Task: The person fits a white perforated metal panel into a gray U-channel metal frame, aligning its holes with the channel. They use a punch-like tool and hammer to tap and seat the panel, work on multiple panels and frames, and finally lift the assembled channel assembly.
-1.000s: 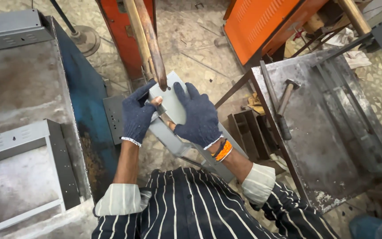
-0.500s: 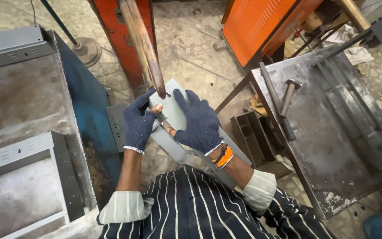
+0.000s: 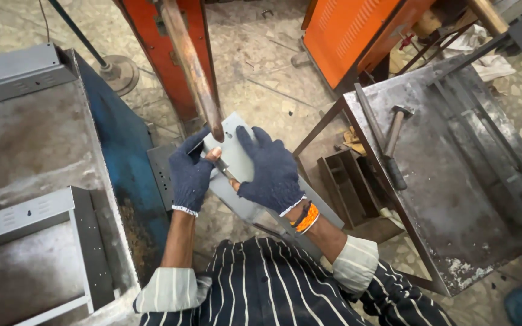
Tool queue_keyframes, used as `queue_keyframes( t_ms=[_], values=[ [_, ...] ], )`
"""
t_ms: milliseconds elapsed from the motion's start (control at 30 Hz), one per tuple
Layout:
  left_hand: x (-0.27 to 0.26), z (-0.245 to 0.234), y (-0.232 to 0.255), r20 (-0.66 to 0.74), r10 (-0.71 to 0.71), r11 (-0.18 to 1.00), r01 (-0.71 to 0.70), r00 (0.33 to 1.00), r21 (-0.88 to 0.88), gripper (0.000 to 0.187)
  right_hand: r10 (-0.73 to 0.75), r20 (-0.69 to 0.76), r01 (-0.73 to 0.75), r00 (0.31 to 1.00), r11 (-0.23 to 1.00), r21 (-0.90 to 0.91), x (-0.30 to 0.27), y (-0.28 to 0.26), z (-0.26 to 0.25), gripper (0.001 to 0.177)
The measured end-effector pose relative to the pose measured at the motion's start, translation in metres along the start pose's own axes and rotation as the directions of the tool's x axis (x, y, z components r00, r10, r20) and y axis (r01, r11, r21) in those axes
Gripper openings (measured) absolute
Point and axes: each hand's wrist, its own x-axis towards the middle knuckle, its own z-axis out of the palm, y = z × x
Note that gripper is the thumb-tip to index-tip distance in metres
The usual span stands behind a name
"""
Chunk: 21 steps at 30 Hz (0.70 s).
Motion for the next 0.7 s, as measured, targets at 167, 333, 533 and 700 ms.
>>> queue_keyframes(
  t_ms=[167,333,533,700],
  values=[
    [-0.006,0.011,0.028,-0.063,0.081,0.993,-0.086,0.995,-0.084,0.065,0.037,0.062,-0.037,0.997,0.999,-0.003,0.003,-0.005,-0.010,0.107],
    [0.003,0.004,0.017,-0.119,-0.020,0.997,0.012,0.993,-0.071,0.072,0.091,0.136,-0.085,0.987,0.995,-0.047,0.006,-0.005,-0.014,0.107],
    [0.007,-0.006,0.006,0.025,-0.073,0.995,0.074,0.997,-0.059,0.057,0.066,0.135,-0.059,0.989,0.997,-0.051,0.004,-0.006,-0.017,0.106],
    [0.008,0.001,-0.001,-0.112,-0.036,0.998,0.030,0.993,-0.052,0.048,0.057,0.127,-0.045,0.990,0.995,-0.091,0.000,-0.005,-0.012,0.105]
  ],
)
